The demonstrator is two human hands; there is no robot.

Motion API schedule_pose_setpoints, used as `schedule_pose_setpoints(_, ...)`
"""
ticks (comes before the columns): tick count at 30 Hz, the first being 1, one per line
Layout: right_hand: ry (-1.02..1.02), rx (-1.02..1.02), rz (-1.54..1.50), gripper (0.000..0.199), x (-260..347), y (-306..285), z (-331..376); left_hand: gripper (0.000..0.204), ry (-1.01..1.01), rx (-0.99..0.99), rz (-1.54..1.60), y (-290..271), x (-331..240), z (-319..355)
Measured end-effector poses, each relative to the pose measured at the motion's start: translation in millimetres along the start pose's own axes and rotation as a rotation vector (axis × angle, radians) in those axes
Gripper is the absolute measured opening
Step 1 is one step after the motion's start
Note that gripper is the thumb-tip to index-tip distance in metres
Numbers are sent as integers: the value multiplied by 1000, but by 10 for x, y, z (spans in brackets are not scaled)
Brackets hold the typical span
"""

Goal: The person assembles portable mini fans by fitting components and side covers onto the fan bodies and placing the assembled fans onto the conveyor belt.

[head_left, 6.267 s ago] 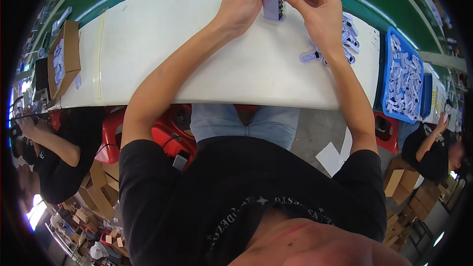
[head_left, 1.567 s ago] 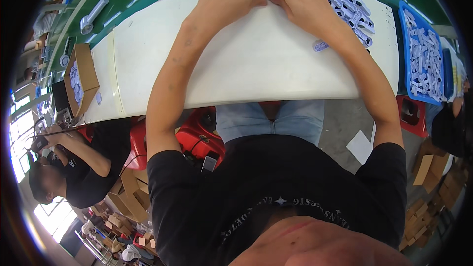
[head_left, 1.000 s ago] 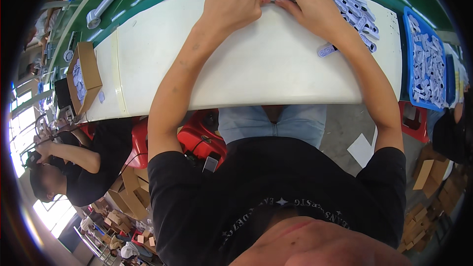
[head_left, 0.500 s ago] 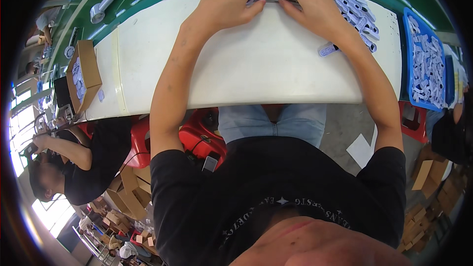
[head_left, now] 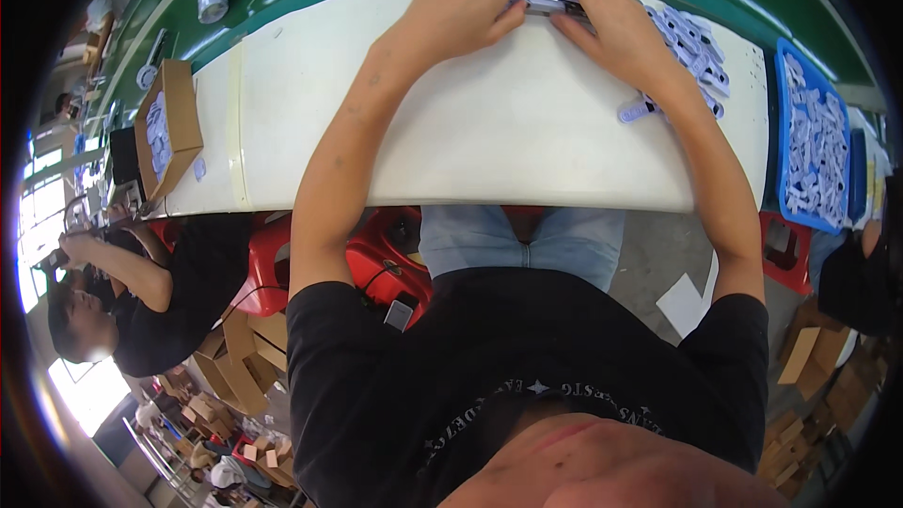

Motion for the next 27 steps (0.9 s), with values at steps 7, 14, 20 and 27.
schedule_pose_setpoints(7,105,9,-42,46,-105,-161,37,17,65,-505,77,2,109,75)
schedule_pose_setpoints(14,301,-70,242,41,-1353,-162,-83,50,-894,-466,174,-234,1520,835)
schedule_pose_setpoints(20,375,-107,265,39,-1818,-172,65,60,-1401,-722,36,-422,2497,1858)
schedule_pose_setpoints(27,210,293,-250,21,-831,-307,-80,55,-1470,-1337,1438,-210,3147,1935)
Point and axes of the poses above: each hand's wrist, its own z-axis away from the middle knuckle, its own y-axis out of the palm, x = y × z, the point moved 4 cm from there along -z, towards the middle knuckle, and after that the axes turned 9 degrees about z, right-handed, at the moved point
